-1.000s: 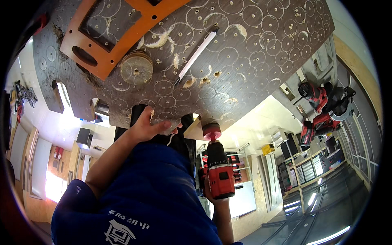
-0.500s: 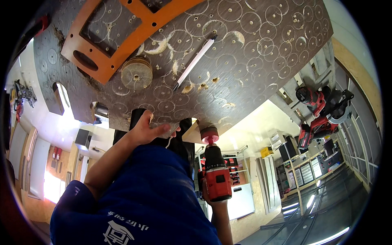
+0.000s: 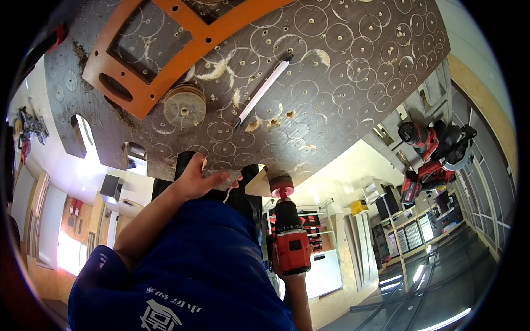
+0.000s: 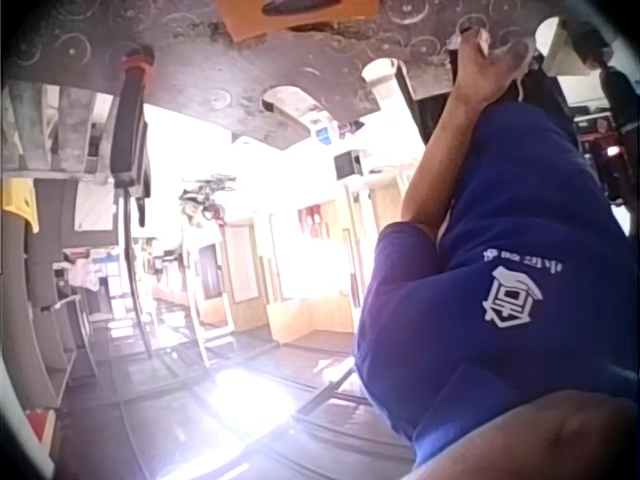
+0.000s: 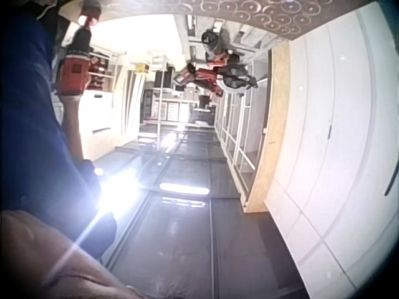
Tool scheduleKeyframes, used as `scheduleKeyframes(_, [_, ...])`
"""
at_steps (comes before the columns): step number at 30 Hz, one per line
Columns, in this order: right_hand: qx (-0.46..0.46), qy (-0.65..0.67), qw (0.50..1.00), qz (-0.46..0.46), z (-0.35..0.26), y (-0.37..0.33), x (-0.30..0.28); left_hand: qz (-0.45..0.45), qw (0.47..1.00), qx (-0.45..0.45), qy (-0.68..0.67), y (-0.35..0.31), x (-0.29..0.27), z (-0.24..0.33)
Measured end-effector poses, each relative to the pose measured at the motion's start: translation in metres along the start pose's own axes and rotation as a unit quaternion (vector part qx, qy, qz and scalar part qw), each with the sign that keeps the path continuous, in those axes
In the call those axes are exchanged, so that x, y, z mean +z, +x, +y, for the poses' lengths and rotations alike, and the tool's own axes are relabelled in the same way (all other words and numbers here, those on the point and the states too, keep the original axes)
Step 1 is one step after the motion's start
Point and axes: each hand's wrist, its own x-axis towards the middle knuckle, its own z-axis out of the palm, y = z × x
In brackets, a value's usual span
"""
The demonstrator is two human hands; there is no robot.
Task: The person uses a red cordless drill to create holes in a large, patterned board resting on a workbench. The person positions the drill at various marked spots on the board and drills through the material, occasionally adjusting the board's position.
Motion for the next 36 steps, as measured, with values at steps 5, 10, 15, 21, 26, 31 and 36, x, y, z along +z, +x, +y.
scheduleKeyframes(5, [-0.033,-0.013,0.999,0.014,-0.007,0.005,-0.003,0.169,0.931,0.107,0.305,-0.006,0.004,-0.005])
scheduleKeyframes(10, [-0.082,-0.042,0.995,0.022,-0.012,0.009,-0.006,0.197,0.909,0.171,0.324,-0.006,0.005,-0.014])
scheduleKeyframes(15, [-0.087,-0.052,0.995,0.022,-0.014,0.011,-0.008,0.235,0.901,0.209,0.299,-0.005,0.005,-0.027])
scheduleKeyframes(21, [0.041,0.029,0.999,-0.008,-0.006,0.003,-0.002,0.194,0.912,0.201,0.3,-0.007,0.001,-0.017])
scheduleKeyframes(26, [0.022,0.007,1.0,-0.012,-0.005,0.002,-0.003,0.213,0.906,0.228,0.286,-0.007,0.004,-0.017])
scheduleKeyframes(31, [-0.053,-0.053,0.997,0.01,-0.01,0.007,-0.006,0.213,0.899,0.244,0.295,-0.006,0.004,-0.017])
scheduleKeyframes(36, [-0.081,-0.064,0.995,0.004,-0.009,0.007,-0.008,0.223,0.889,0.261,0.303,-0.005,0.004,-0.021])
